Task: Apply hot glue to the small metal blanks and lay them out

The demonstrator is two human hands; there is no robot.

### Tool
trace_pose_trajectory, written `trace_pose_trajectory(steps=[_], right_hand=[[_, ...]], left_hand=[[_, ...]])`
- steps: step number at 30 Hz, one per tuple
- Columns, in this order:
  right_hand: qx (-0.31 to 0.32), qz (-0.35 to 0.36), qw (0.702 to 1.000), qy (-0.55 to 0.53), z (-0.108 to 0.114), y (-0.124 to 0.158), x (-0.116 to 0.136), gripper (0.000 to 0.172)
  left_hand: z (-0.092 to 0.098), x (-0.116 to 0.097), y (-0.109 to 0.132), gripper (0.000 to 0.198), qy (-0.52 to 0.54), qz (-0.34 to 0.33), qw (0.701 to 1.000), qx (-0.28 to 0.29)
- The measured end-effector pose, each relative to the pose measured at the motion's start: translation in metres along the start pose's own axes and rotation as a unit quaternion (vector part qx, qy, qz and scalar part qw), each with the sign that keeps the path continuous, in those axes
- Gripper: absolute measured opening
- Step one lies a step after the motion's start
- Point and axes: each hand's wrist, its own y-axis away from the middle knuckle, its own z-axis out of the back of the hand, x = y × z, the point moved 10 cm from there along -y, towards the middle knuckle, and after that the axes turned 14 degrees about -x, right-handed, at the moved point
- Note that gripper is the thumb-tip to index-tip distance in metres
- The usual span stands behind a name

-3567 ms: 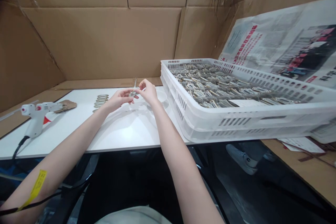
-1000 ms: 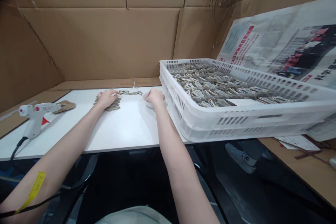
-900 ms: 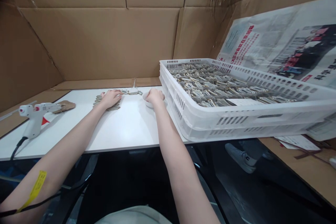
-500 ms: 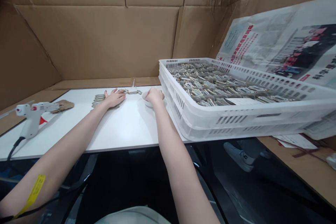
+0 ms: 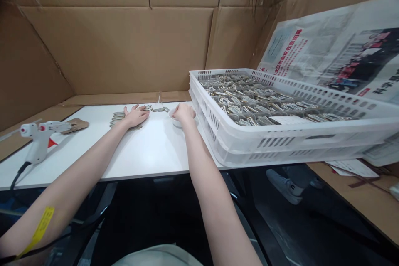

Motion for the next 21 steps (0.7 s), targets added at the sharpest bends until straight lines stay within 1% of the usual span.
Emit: trace_pose_trajectory(steps=[3, 6, 9, 13, 15, 17, 21], right_hand=[[-0.001, -0.005, 1.0, -0.006, 0.0, 0.0, 0.0, 0.009], [-0.003, -0.009, 1.0, -0.014, 0.001, 0.0, 0.0, 0.007], [-0.013, -0.016, 0.999, -0.028, 0.003, 0.0, 0.0, 0.005], [-0.044, -0.019, 0.996, -0.079, 0.006, -0.003, 0.001, 0.008], [-0.056, -0.001, 0.991, -0.118, 0.007, -0.005, 0.006, 0.009], [-0.065, 0.02, 0.986, -0.153, 0.007, -0.008, 0.01, 0.01], [-0.064, 0.052, 0.972, -0.218, 0.005, -0.011, 0.018, 0.009]], left_hand=[[0.003, -0.002, 0.0, 0.033, 0.014, -0.002, 1.0, -0.014], [0.011, -0.006, 0.001, 0.03, 0.039, -0.004, 0.998, -0.039], [0.025, -0.009, 0.0, 0.027, 0.082, -0.003, 0.994, -0.076], [0.044, -0.015, 0.001, 0.025, 0.182, 0.004, 0.977, -0.116], [0.048, -0.021, 0.002, 0.024, 0.242, 0.008, 0.964, -0.115], [0.048, -0.031, 0.005, 0.024, 0.301, 0.005, 0.949, -0.097], [0.047, -0.054, 0.014, 0.036, 0.387, -0.005, 0.921, -0.055]])
